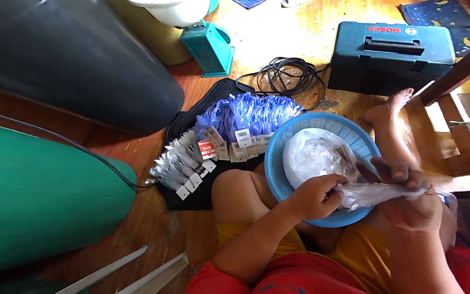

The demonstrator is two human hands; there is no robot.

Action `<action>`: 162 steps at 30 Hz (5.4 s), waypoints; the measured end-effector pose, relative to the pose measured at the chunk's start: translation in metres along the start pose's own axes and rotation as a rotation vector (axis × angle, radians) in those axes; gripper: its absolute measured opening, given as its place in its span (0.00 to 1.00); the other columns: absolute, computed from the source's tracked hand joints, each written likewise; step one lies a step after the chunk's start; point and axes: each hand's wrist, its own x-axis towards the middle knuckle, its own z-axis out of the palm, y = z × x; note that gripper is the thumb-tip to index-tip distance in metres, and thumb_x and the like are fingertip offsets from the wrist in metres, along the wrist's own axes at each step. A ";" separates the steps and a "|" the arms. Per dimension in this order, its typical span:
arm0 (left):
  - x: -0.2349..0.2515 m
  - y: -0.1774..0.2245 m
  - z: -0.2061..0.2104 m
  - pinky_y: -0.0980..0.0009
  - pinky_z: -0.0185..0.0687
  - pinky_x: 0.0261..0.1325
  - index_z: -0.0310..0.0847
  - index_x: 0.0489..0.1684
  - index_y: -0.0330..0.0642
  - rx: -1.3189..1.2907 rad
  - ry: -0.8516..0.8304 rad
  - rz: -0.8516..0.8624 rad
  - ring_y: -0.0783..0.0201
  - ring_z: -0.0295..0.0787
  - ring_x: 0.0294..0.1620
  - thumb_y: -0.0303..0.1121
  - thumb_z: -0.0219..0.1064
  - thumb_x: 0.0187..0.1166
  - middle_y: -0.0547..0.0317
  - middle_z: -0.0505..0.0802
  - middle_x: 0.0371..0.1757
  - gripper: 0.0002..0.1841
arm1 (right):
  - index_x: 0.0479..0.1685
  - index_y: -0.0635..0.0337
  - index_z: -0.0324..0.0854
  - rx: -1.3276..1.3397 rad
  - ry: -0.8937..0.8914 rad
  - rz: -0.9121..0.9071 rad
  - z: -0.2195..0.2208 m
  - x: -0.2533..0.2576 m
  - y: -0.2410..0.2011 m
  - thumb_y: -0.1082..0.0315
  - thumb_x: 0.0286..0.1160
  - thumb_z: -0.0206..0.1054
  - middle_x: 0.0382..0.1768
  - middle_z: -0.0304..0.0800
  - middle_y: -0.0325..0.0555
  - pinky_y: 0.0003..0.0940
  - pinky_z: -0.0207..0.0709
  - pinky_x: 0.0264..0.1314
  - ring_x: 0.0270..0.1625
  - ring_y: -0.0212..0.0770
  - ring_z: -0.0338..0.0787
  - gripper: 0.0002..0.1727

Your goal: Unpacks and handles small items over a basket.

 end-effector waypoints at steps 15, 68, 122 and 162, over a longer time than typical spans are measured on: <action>-0.001 -0.003 -0.006 0.64 0.84 0.54 0.86 0.46 0.30 0.146 0.036 -0.019 0.58 0.88 0.46 0.35 0.62 0.83 0.44 0.90 0.45 0.14 | 0.39 0.44 0.95 -0.009 0.004 0.009 -0.003 -0.001 0.002 0.60 0.74 0.75 0.47 0.95 0.34 0.51 0.79 0.77 0.63 0.41 0.91 0.04; 0.005 -0.013 0.001 0.57 0.77 0.70 0.88 0.46 0.28 -0.032 0.090 -0.075 0.53 0.85 0.63 0.30 0.58 0.77 0.42 0.91 0.54 0.15 | 0.39 0.44 0.94 -0.009 0.014 0.004 -0.008 0.002 -0.001 0.60 0.77 0.72 0.47 0.95 0.33 0.43 0.83 0.71 0.59 0.38 0.92 0.05; 0.011 -0.024 0.033 0.51 0.71 0.77 0.92 0.40 0.34 -0.045 0.327 -0.284 0.46 0.76 0.75 0.39 0.77 0.64 0.43 0.89 0.65 0.16 | 0.37 0.47 0.94 -0.222 0.094 0.108 0.017 0.003 0.014 0.61 0.74 0.75 0.46 0.95 0.36 0.43 0.83 0.71 0.60 0.39 0.92 0.04; 0.010 -0.011 -0.006 0.50 0.69 0.83 0.90 0.41 0.30 -0.055 0.224 -0.057 0.72 0.92 0.42 0.28 0.56 0.89 0.61 0.94 0.32 0.15 | 0.52 0.62 0.89 -0.694 0.131 0.453 0.022 0.018 0.026 0.69 0.72 0.75 0.48 0.93 0.41 0.28 0.90 0.49 0.45 0.31 0.93 0.12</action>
